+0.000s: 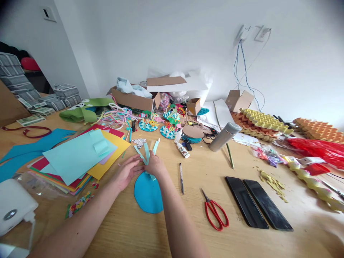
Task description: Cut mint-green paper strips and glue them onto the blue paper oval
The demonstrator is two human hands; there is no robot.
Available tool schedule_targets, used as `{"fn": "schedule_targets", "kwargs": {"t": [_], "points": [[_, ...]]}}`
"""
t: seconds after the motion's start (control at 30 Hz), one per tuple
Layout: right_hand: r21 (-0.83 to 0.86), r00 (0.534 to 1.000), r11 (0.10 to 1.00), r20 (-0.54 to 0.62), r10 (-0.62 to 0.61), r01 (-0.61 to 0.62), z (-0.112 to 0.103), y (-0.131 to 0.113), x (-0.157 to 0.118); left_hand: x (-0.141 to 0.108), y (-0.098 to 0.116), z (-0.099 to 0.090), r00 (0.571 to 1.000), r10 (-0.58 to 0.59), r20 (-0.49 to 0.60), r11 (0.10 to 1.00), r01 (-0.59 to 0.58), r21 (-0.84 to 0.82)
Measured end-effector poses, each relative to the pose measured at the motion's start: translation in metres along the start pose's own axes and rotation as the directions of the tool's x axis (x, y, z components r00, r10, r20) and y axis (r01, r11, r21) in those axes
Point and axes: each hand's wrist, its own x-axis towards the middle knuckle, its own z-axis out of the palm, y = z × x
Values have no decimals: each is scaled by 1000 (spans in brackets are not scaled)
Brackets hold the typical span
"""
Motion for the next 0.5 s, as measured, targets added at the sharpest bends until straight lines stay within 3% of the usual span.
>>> {"fn": "schedule_targets", "kwargs": {"t": [0.2, 0.5], "points": [[-95, 1000, 995, -6, 14, -15, 3, -7, -6, -1, 1, 1, 999, 30, 18, 1000, -30, 8], [-151, 985, 980, -136, 109, -129, 14, -25, -6, -2, 0, 1, 996, 89, 16, 993, -90, 75]]}}
